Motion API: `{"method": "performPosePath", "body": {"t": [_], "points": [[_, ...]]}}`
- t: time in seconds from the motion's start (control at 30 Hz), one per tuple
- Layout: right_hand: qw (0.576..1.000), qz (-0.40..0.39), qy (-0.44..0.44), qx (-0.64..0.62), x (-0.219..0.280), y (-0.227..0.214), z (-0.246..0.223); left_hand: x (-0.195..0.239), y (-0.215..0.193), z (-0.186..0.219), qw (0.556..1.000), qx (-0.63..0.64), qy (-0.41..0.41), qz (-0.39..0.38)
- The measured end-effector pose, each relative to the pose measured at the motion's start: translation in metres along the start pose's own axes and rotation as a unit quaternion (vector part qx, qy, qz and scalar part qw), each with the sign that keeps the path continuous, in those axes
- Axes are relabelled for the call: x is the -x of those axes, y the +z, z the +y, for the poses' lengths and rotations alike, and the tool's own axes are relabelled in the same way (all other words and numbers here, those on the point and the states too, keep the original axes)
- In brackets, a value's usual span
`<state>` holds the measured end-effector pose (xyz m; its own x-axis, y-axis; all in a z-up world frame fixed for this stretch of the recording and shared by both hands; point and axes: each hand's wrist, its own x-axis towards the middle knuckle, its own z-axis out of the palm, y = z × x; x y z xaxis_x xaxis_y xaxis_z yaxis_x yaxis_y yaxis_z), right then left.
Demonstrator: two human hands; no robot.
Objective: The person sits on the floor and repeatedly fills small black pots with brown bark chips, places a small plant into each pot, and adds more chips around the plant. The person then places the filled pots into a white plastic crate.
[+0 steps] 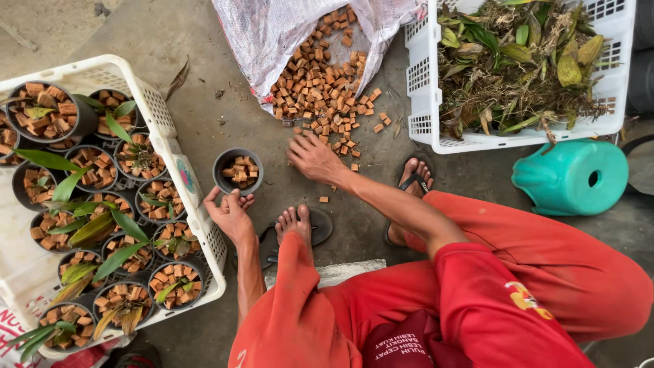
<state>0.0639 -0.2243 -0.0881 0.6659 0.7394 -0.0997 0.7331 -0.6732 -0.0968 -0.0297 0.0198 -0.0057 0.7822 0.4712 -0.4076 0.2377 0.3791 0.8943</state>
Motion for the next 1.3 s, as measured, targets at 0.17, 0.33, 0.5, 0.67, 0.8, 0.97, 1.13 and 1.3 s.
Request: {"method": "performPosePath", "body": {"t": [0.17, 0.33, 0.5, 0.67, 0.8, 0.97, 1.13, 1.3], "points": [[0.990, 0.027, -0.112, -0.078, 0.048, -0.016, -0.038, -0.001, 0.006, -0.016, 0.999, -0.036, -0.018, -0.020], [0.986, 0.139, -0.080, 0.046, 0.057, 0.006, -0.009, 0.001, 0.010, -0.038, 0.997, -0.024, -0.037, -0.057], [0.980, 0.157, 0.081, 0.093, 0.046, 0.003, 0.053, -0.015, 0.034, -0.050, 0.988, -0.051, -0.084, -0.116], [0.959, 0.189, 0.182, -0.109, 0.040, -0.038, 0.042, -0.022, 0.057, -0.065, 0.978, -0.134, -0.069, -0.145], [0.919, 0.193, 0.233, -0.252, 0.017, -0.064, 0.015, -0.025, 0.056, -0.070, 0.980, -0.106, -0.068, -0.154], [0.963, 0.218, 0.057, -0.145, -0.018, -0.082, -0.024, -0.016, 0.061, -0.077, 0.974, -0.104, -0.103, -0.176], [0.814, 0.211, 0.401, -0.364, -0.020, -0.089, 0.020, -0.007, 0.059, -0.064, 0.964, -0.041, -0.195, -0.175], [0.871, 0.247, 0.423, -0.042, 0.029, -0.058, 0.028, -0.010, 0.062, -0.032, 0.963, -0.242, -0.061, -0.103]]}}
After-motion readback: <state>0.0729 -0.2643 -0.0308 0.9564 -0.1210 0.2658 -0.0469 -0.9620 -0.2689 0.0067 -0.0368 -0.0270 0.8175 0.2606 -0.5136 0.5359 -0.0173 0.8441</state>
